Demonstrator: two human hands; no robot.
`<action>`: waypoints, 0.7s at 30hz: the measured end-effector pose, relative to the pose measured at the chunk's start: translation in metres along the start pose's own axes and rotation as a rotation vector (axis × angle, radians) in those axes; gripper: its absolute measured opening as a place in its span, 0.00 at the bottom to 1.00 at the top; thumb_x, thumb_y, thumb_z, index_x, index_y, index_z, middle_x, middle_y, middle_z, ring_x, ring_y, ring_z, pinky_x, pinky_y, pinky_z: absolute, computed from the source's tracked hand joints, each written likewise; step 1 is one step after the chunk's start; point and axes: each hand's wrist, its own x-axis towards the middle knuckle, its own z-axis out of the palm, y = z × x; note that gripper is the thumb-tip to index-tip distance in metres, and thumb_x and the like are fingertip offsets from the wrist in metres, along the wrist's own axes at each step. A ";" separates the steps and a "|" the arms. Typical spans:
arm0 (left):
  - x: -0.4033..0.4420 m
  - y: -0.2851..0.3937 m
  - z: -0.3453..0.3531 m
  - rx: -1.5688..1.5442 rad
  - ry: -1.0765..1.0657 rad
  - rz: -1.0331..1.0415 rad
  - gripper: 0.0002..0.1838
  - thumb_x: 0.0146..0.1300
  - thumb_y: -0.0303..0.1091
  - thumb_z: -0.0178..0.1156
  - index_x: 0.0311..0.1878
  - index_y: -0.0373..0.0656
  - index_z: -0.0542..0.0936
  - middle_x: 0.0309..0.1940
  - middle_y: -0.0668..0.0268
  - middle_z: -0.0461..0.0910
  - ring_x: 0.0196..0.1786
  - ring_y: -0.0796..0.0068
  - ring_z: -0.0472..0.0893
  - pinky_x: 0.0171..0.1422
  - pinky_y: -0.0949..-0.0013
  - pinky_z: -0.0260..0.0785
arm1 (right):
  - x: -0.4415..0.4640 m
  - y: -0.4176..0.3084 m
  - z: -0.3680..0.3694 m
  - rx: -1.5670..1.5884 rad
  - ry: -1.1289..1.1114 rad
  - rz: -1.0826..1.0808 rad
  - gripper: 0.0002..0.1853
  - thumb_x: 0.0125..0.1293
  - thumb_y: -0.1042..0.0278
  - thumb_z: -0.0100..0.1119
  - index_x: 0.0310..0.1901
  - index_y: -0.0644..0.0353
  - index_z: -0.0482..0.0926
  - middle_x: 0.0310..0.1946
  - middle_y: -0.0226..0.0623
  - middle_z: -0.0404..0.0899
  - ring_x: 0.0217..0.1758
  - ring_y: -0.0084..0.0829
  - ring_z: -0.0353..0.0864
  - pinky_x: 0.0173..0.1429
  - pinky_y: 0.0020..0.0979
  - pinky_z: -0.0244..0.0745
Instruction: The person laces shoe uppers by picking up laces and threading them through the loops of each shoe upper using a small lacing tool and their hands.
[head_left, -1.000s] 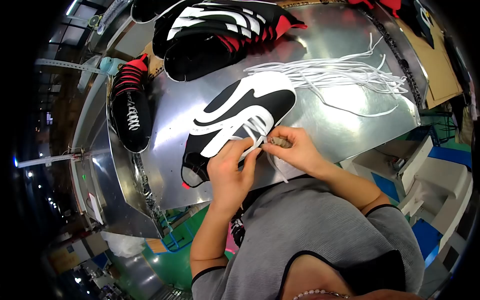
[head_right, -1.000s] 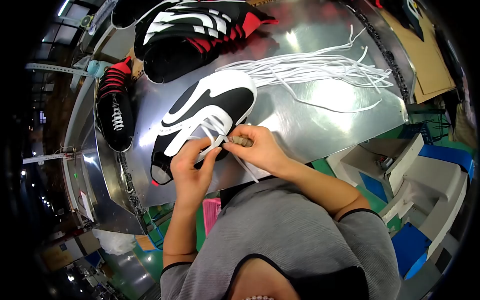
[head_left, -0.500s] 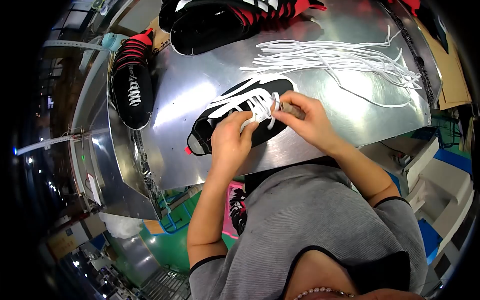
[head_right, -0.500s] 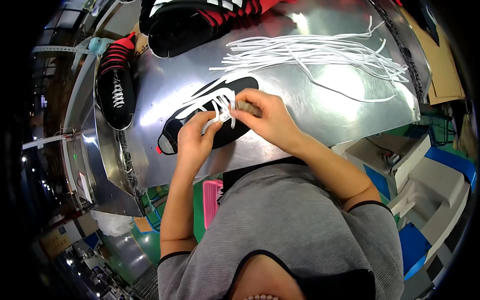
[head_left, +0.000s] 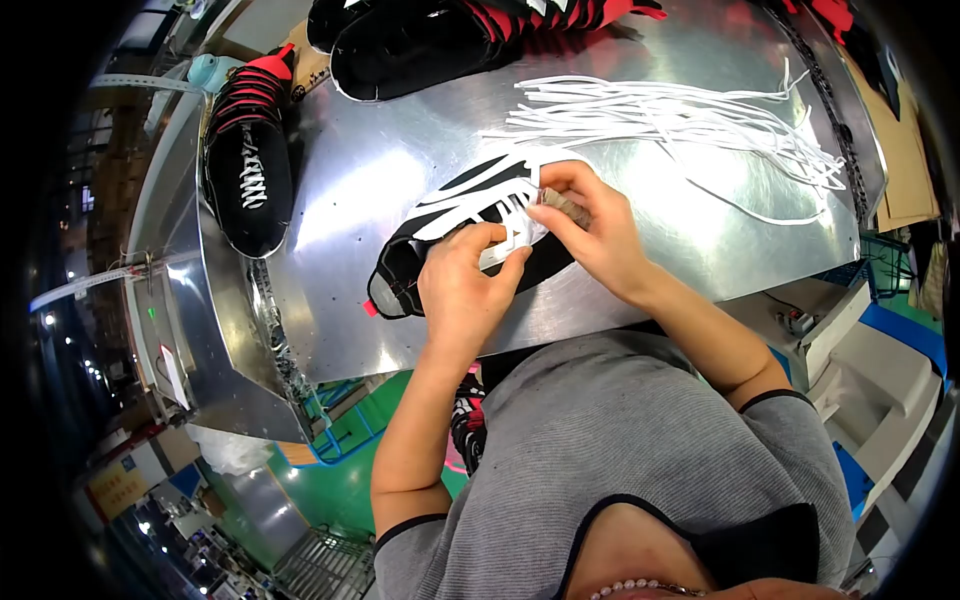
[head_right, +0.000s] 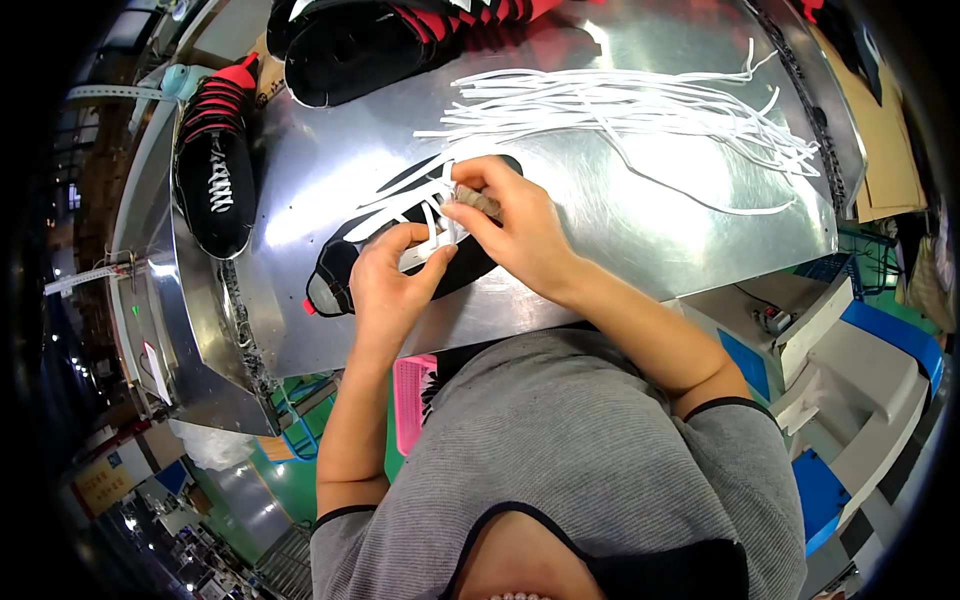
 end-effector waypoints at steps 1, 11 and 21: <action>0.000 0.000 0.001 0.006 0.020 0.019 0.12 0.54 0.36 0.72 0.37 0.39 0.83 0.31 0.59 0.84 0.35 0.61 0.84 0.42 0.65 0.73 | -0.006 -0.004 -0.002 0.050 0.015 0.057 0.09 0.66 0.74 0.63 0.44 0.64 0.76 0.34 0.39 0.80 0.35 0.29 0.81 0.39 0.28 0.74; 0.002 -0.003 0.002 0.058 0.063 0.144 0.12 0.53 0.36 0.72 0.32 0.40 0.80 0.27 0.62 0.81 0.31 0.60 0.81 0.36 0.61 0.70 | -0.036 -0.013 -0.025 -0.156 -0.268 0.209 0.08 0.70 0.72 0.59 0.44 0.67 0.74 0.33 0.41 0.83 0.37 0.30 0.86 0.42 0.29 0.78; -0.012 -0.003 0.009 -0.100 0.029 0.180 0.10 0.52 0.30 0.72 0.32 0.38 0.79 0.28 0.59 0.81 0.32 0.58 0.82 0.35 0.61 0.72 | -0.037 -0.015 -0.014 -0.063 -0.236 0.355 0.07 0.70 0.69 0.56 0.40 0.63 0.73 0.27 0.41 0.84 0.31 0.33 0.86 0.37 0.32 0.77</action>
